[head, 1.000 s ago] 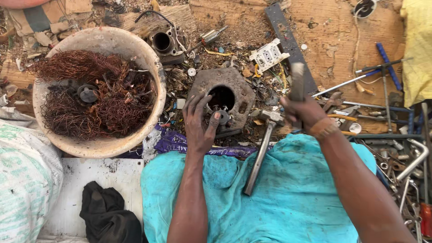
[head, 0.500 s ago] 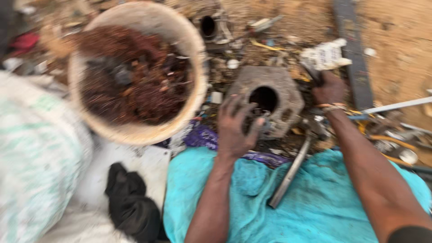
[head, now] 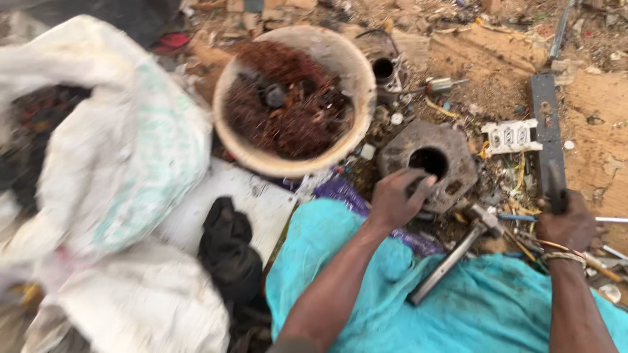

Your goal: The person sits on the ground at an outdoor scrap yard and dismantles small electric motor parts. They pry at the motor housings with a screwdriver, strike components with a hammer, pull out armatures and copper windings, and drop the copper scrap into a basin filled with similar windings.

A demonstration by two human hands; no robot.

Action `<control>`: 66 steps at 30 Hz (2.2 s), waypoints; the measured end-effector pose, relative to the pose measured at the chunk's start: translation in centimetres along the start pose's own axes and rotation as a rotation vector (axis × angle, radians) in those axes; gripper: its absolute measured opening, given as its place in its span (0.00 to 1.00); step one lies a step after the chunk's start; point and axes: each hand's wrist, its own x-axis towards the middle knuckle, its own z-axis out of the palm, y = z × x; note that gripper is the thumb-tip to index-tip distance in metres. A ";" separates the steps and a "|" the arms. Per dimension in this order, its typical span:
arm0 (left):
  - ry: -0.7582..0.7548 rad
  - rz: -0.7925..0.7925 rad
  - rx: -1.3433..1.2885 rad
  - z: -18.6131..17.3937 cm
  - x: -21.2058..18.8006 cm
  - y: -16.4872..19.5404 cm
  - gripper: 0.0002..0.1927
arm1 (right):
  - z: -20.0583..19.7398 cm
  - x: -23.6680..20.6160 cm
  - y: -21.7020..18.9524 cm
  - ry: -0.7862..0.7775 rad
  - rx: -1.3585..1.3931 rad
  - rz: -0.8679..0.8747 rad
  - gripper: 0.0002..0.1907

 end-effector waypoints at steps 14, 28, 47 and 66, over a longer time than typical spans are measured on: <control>-0.134 -0.941 -1.117 -0.4 -11.3 3.8 0.20 | -4.4 -14.1 -6.8 -0.345 0.436 -0.104 0.17; 1.213 -0.126 0.004 -53.3 -8.3 15.0 0.16 | -5.7 -7.3 -0.2 -0.510 1.498 0.816 0.11; 0.136 0.241 0.355 -3.3 -0.1 5.2 0.31 | -7.8 -6.7 -3.0 -0.336 1.617 1.052 0.13; -0.147 0.104 0.426 -3.1 -1.3 5.6 0.49 | -9.9 -7.2 -7.2 -0.343 1.654 0.913 0.11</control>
